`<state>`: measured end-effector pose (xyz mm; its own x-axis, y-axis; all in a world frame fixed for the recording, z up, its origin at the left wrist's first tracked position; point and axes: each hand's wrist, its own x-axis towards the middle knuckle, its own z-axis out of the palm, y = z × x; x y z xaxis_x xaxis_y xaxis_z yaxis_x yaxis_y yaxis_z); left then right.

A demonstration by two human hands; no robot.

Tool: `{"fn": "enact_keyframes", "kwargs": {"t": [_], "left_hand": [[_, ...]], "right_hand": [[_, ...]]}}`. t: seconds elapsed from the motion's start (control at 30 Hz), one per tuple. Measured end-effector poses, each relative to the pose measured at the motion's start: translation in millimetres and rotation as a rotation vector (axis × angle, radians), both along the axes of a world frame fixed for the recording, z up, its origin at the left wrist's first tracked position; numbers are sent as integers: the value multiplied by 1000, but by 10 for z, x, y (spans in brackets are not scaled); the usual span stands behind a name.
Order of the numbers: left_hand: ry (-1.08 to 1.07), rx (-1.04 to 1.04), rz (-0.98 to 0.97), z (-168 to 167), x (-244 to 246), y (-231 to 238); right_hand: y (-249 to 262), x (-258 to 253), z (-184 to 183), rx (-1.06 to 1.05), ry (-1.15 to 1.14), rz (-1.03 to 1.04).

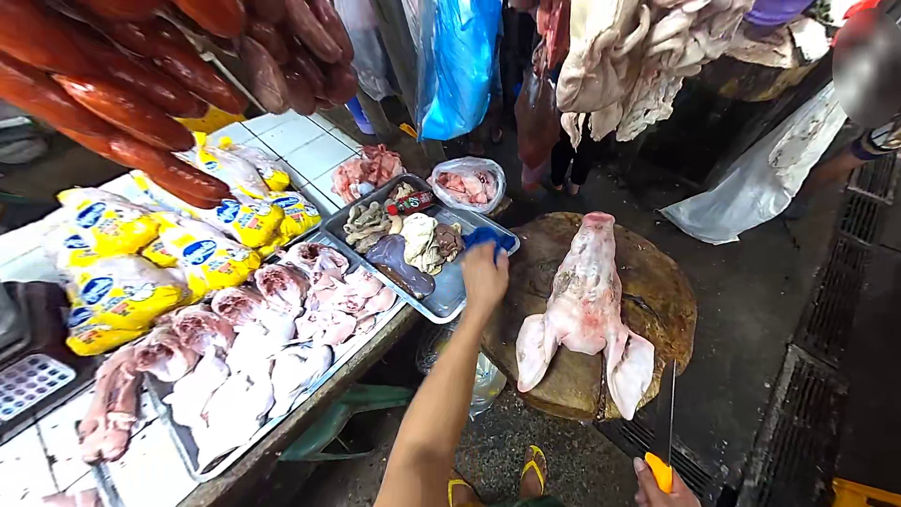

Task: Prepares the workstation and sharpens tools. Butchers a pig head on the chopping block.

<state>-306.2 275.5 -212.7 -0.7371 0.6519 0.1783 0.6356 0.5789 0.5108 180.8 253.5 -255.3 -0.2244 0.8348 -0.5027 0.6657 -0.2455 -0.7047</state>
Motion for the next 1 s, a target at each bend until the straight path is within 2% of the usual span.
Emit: {"fn": "enact_keyframes", "kwargs": {"t": [0.07,0.13,0.17,0.23,0.27,0.33,0.43,0.5,0.6,0.67,0.73,0.83,1.0], "left_hand": [[-114,-101,-98,-257,703,-536],[-272,-380,-215,-671,1155,-974],[-316,-480,-236,-749,1279,-1130],[-368,-525,-186,-559,1356,-1293],[-385,-525,-155,-421,1345,-1357],[-356,-396,-85,-246,1326,-1667],[-238,-181,148,-86,1205,-2514],[-267,-106,409,35,1051,-3257],[-230,-141,834,174,879,-4631],[-172,-189,1092,142,781,-5465],[-200,-210,1258,44,723,-6164],[-307,-278,1249,-157,464,-6728],[-386,-506,1099,-364,165,-6978]], "right_hand": [[65,-94,29,16,32,21],[168,-243,16,67,72,69],[214,-328,-2,97,85,98],[286,-562,4,146,107,149],[313,-684,28,158,116,174],[303,-906,80,172,141,227],[157,-1166,128,178,230,235],[-19,-1232,173,163,276,238],[-427,-1303,137,124,242,294],[-712,-1338,70,76,166,331],[-1015,-1335,-54,55,103,357],[-1376,-1350,-167,77,85,351],[-1726,-1367,-72,124,35,341]]}}
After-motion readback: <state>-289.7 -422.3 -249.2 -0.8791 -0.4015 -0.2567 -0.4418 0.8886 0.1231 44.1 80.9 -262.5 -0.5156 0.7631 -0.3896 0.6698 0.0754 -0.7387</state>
